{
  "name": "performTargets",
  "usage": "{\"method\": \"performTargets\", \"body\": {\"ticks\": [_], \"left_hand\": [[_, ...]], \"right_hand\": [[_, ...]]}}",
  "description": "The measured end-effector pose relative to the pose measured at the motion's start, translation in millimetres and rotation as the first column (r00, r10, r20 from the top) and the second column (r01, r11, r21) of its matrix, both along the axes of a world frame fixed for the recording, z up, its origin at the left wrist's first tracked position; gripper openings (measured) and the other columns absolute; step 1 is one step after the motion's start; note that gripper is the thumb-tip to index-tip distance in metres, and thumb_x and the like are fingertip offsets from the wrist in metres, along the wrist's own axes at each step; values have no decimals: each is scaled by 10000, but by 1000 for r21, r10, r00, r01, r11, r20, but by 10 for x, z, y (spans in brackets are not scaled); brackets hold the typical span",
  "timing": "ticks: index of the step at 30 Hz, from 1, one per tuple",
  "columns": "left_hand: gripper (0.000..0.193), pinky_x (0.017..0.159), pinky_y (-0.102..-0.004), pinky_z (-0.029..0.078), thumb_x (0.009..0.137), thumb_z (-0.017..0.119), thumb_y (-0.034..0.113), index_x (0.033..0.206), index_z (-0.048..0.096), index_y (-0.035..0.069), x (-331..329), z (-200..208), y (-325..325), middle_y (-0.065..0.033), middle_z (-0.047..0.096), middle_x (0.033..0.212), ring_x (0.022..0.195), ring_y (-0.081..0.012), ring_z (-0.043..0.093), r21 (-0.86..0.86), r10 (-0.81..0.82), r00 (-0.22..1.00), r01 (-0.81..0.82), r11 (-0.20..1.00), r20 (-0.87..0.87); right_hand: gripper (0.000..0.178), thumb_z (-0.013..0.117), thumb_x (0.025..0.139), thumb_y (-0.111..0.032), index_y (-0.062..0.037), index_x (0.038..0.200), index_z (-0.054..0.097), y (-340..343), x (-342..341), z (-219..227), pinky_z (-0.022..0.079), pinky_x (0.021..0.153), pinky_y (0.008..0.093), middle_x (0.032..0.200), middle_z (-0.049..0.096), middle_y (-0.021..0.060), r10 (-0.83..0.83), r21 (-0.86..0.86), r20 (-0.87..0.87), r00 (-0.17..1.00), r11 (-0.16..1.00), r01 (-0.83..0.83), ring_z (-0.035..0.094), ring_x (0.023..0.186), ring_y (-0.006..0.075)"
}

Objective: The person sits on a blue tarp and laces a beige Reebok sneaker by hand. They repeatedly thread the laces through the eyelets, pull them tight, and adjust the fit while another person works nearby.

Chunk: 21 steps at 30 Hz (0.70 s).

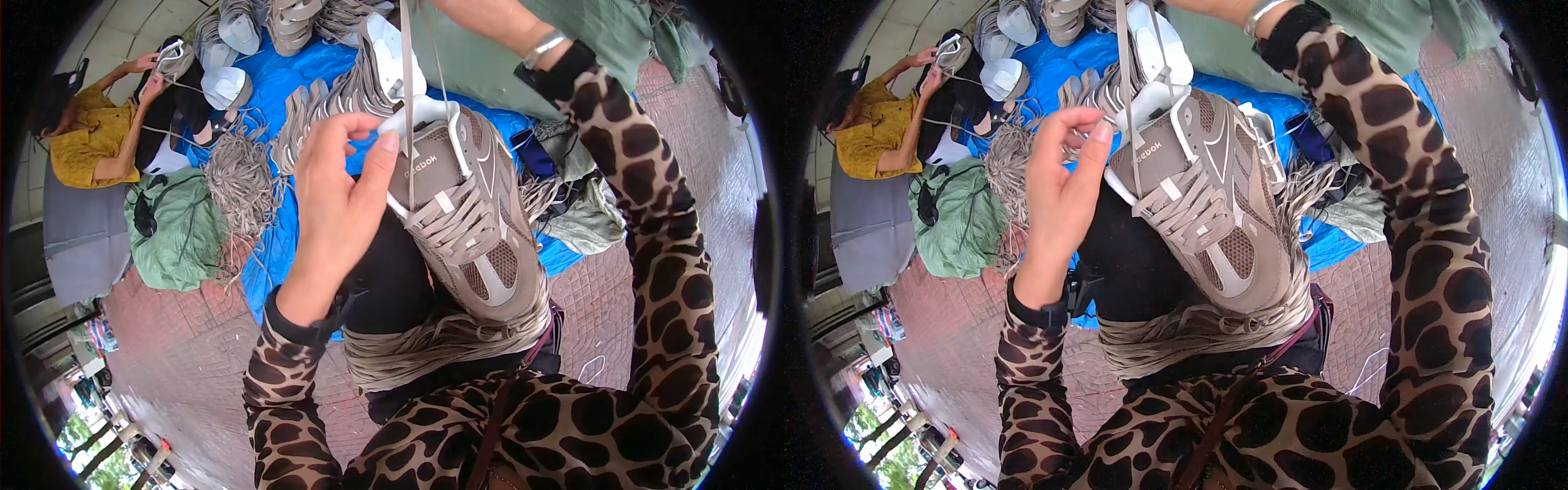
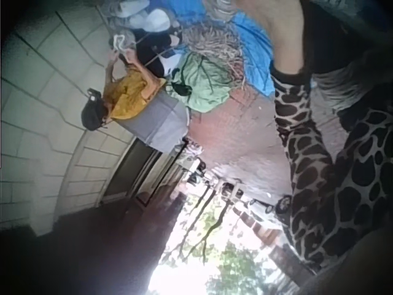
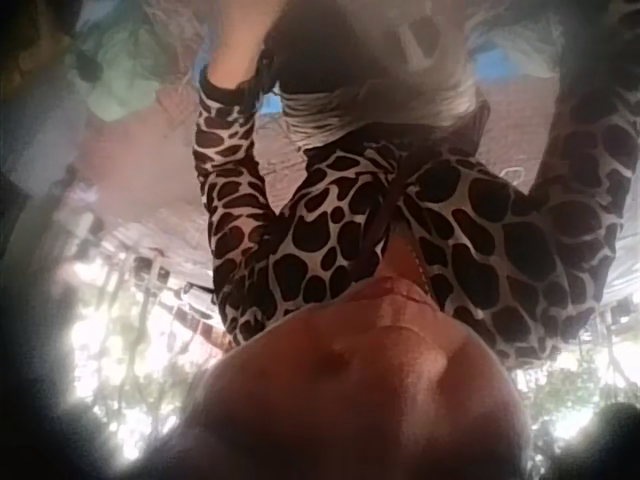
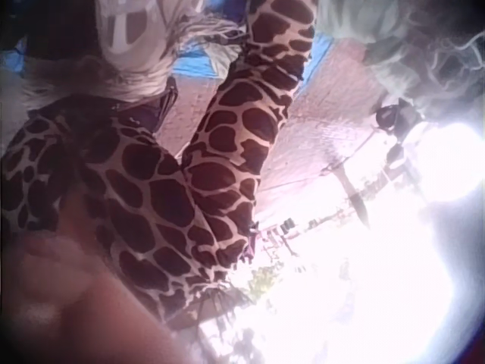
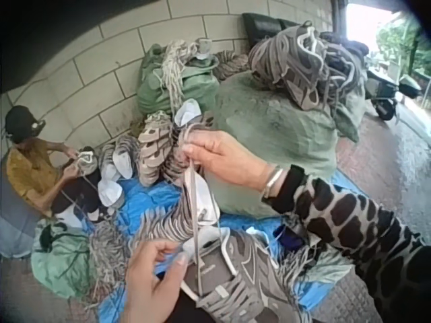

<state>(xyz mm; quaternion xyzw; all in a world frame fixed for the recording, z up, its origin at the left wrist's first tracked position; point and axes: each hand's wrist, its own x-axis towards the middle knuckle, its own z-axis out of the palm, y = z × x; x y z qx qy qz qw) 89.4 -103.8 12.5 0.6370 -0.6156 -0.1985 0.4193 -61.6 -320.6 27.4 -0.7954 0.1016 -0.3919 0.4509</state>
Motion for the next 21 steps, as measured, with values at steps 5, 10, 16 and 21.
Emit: {"method": "performTargets", "body": {"ticks": [5,10,16,21], "left_hand": [[273,818,-337,472,940,652,282,921,706,16,94,-162,-204,-113,651,943,919,-237,624,86,-232,961,246,965,-148],[325,946,-304,439,1009,556,288,1014,718,6,1,-170,-404,-115,681,1105,1045,-179,609,134,-279,833,383,914,-478],[391,965,-336,475,1042,496,309,1085,681,-33,-56,-92,-637,-139,704,1048,1037,-185,636,59,-251,542,489,870,-802],[431,790,-286,512,1043,478,365,1044,695,-8,116,72,-573,-71,689,925,868,-132,625,-116,-286,530,331,937,-798]], "right_hand": [[243,519,1023,-210,-16,928,630,-60,65,20,451,742,246,824,585,-12,-99,-149,-7,995,984,97,526,804,85],[263,504,1027,-208,-8,928,643,-24,179,116,477,700,254,818,640,3,-139,-26,4,990,990,139,571,762,78],[233,538,991,-188,-6,911,659,-131,246,339,502,572,286,747,668,20,-363,-7,-419,832,918,397,629,648,105],[222,620,951,-216,-4,896,656,589,-122,738,498,543,280,707,673,70,-492,-253,-477,728,871,422,633,592,115]]}}
